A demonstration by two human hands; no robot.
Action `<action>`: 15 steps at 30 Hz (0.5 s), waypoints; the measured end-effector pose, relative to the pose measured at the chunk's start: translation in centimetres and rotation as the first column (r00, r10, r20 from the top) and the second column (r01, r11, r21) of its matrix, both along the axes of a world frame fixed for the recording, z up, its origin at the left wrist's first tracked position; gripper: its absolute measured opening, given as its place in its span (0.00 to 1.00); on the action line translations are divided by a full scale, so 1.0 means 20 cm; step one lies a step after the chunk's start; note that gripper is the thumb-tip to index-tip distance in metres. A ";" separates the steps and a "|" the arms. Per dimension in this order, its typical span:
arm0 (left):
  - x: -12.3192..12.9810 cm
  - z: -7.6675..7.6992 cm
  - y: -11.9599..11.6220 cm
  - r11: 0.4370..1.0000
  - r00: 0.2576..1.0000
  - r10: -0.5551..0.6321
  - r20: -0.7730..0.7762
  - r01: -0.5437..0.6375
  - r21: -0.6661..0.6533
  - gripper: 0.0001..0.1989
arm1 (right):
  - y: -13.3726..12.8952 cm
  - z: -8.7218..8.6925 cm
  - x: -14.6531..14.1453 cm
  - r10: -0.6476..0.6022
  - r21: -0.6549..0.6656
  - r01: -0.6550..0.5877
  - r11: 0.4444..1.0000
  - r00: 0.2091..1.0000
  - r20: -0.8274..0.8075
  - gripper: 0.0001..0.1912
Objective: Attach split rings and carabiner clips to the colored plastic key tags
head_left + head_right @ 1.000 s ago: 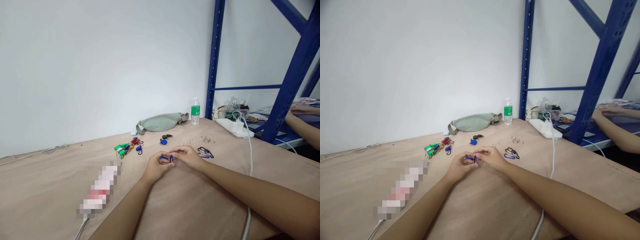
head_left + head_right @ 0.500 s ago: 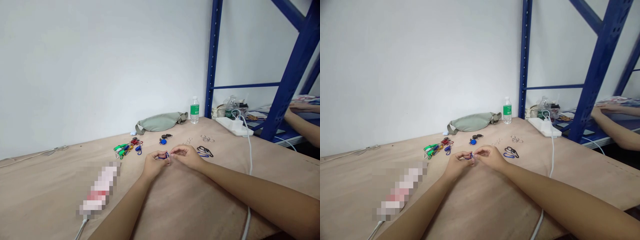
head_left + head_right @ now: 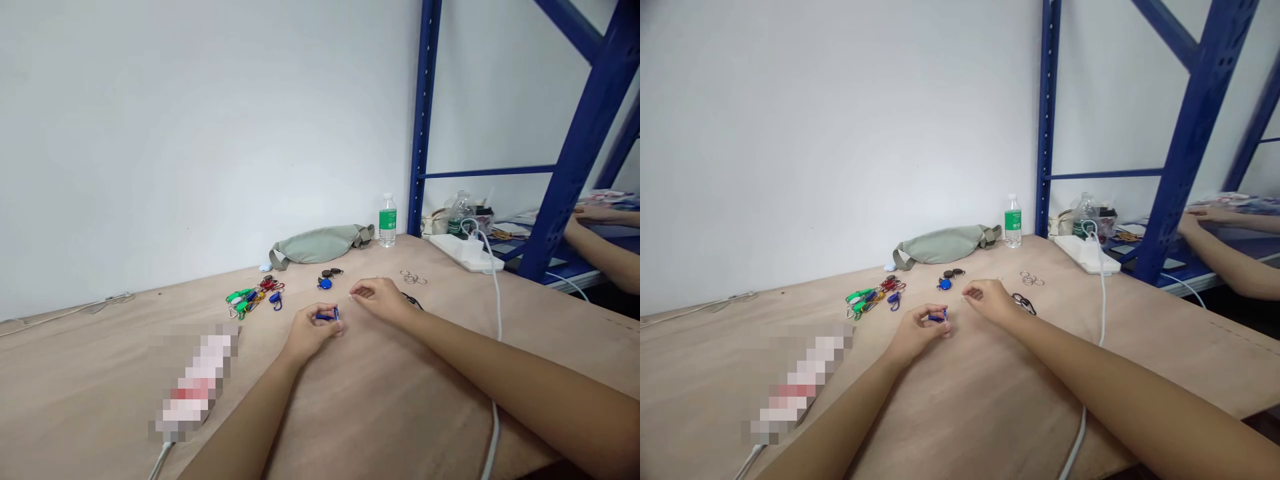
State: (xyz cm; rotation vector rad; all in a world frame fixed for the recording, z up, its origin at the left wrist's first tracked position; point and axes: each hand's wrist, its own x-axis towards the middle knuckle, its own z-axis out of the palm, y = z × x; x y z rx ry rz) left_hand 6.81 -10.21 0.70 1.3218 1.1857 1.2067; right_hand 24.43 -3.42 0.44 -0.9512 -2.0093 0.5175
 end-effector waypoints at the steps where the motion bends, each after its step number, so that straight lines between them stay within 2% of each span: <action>1: 0.00 0.00 0.00 1.000 1.000 0.014 -0.015 -0.013 0.018 0.21 | 0.03 0.01 0.03 -0.058 0.042 0.054 0.998 0.993 0.102 0.08; 3: -0.01 0.00 0.01 0.998 0.999 0.038 -0.031 -0.036 0.054 0.21 | 0.09 0.01 0.08 -0.189 0.128 0.159 0.979 0.944 0.271 0.08; 6: -0.03 0.00 0.02 0.996 0.999 0.038 -0.034 -0.035 0.086 0.20 | 0.14 0.01 0.14 -0.343 0.185 0.292 0.939 0.844 0.412 0.09; 10: -0.02 -0.02 0.03 0.996 1.000 -0.009 0.004 0.008 0.093 0.22 | 0.16 0.00 0.16 -0.434 0.185 0.398 0.898 0.745 0.506 0.11; 12: -0.02 -0.02 0.03 0.994 1.000 -0.005 -0.006 0.005 0.107 0.23 | 0.15 0.00 0.15 -0.409 0.190 0.364 0.912 0.760 0.505 0.12; 15: -0.02 -0.02 0.02 0.988 0.995 0.018 -0.096 -0.003 0.157 0.24 | 0.10 0.01 0.10 -0.213 0.139 0.172 0.975 0.905 0.369 0.14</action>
